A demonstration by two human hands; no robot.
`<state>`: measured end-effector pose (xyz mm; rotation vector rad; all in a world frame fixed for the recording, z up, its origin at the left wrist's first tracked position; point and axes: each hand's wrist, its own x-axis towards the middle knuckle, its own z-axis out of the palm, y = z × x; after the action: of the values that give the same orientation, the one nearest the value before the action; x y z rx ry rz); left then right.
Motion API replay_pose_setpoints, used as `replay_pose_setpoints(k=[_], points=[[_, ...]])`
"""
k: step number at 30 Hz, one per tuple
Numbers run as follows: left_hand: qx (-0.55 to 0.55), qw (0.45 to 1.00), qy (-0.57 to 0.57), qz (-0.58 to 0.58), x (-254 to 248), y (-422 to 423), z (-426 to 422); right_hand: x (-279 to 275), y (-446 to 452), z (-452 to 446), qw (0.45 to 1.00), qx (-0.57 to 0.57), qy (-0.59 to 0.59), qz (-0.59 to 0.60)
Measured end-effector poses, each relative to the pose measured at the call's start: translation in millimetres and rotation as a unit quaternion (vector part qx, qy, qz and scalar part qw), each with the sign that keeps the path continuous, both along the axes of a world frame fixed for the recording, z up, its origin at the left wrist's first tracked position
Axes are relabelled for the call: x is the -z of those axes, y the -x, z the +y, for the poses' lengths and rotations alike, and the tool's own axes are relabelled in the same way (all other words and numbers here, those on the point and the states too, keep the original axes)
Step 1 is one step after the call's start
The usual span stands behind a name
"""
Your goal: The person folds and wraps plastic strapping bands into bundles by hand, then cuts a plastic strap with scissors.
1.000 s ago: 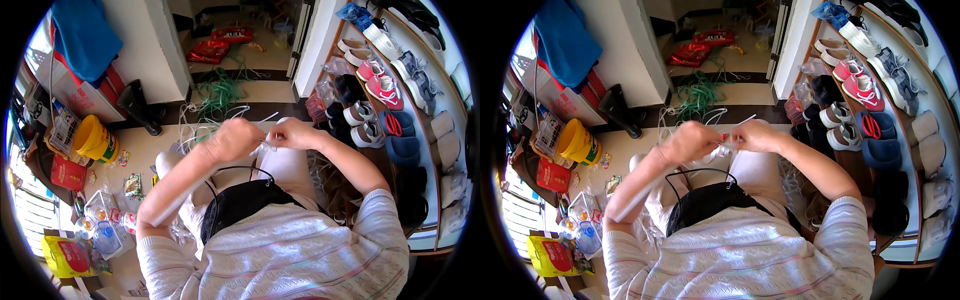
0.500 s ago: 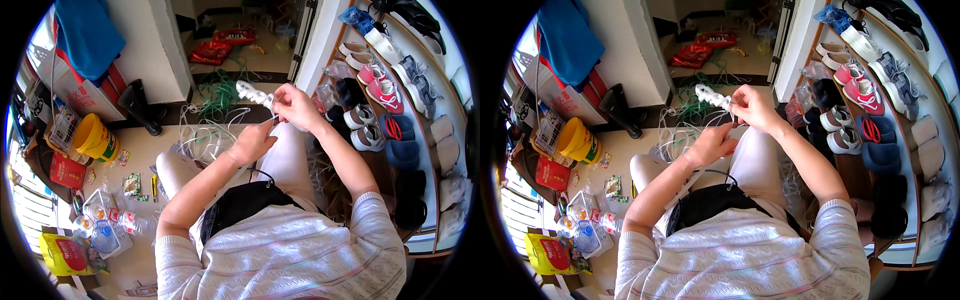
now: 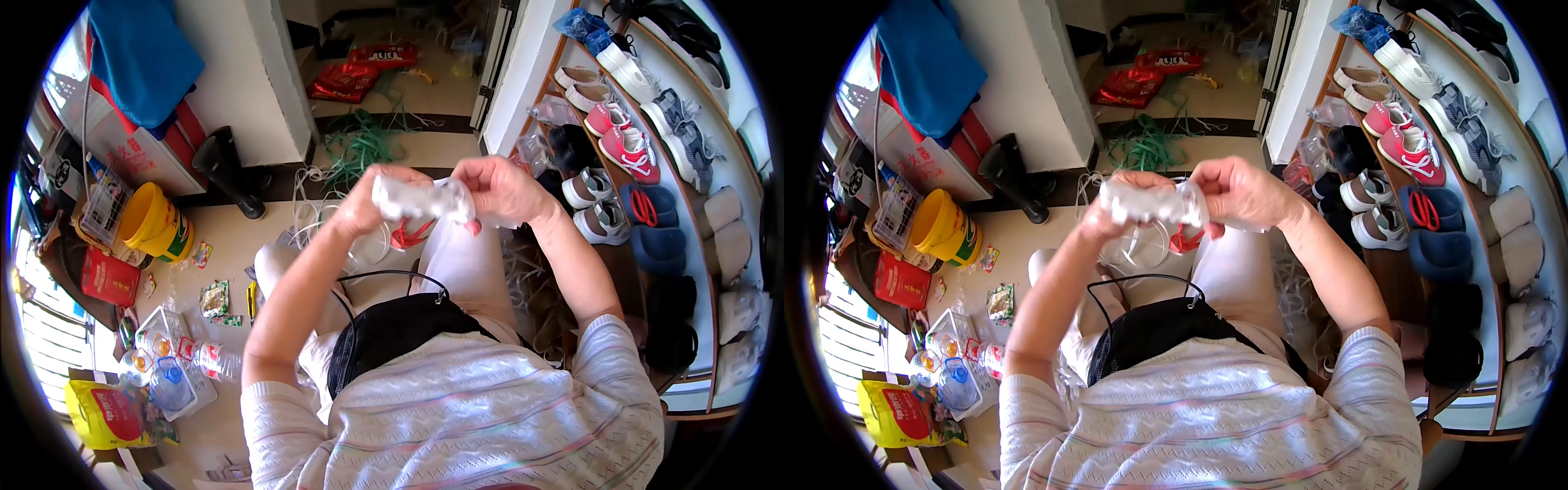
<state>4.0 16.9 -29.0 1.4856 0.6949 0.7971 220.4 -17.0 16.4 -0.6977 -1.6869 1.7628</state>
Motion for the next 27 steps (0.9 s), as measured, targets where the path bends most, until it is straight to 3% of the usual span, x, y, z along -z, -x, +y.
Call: replay_pose_setpoints(k=[1, 2, 5, 8, 11, 13, 15, 18, 20, 21, 23, 26, 27], points=[[-0.006, 0.999, -0.035, 0.034, 4, -3, -3, 2, -3, 7, 0.999, 0.037, 0.0, 0.022], [0.009, 0.997, 0.051, -0.052, 8, -12, -12, 1, -3, 11, 0.995, 0.098, -0.008, -0.007], [-0.002, 0.996, 0.078, -0.049, 21, -33, -26, 8, 2, 15, 0.978, 0.203, -0.011, -0.047], [-0.054, 0.995, 0.009, 0.079, 20, -43, -31, 28, 9, 24, 0.951, 0.269, -0.084, -0.13], [-0.201, 0.932, -0.243, 0.178, 42, -46, -23, 44, 15, 30, 0.914, 0.335, -0.14, -0.179], [-0.224, 0.917, -0.265, 0.194, 45, -44, -25, 45, 19, 29, 0.89, 0.37, -0.159, -0.215], [-0.226, 0.92, -0.255, 0.194, 42, -42, -33, 51, 22, 31, 0.9, 0.366, -0.135, -0.195], [-0.122, 0.978, -0.113, 0.124, 25, -41, -45, 71, 26, 37, 0.885, 0.386, -0.168, -0.196], [-0.063, 0.998, -0.002, 0.015, 27, -37, -39, 86, 28, 38, 0.854, 0.405, -0.237, -0.225], [-0.034, 0.997, 0.054, -0.04, 26, -33, -33, 85, 29, 34, 0.876, 0.37, -0.202, -0.236], [0.025, 0.991, 0.117, -0.058, 13, -16, -23, 100, 22, 32, 0.885, 0.309, -0.255, -0.239], [0.096, 0.931, 0.259, -0.239, 6, -7, -18, 95, 20, 18, 0.924, 0.22, -0.198, -0.241], [0.11, 0.947, 0.232, -0.195, 6, -5, -14, 85, 23, 10, 0.928, 0.196, -0.201, -0.246]])
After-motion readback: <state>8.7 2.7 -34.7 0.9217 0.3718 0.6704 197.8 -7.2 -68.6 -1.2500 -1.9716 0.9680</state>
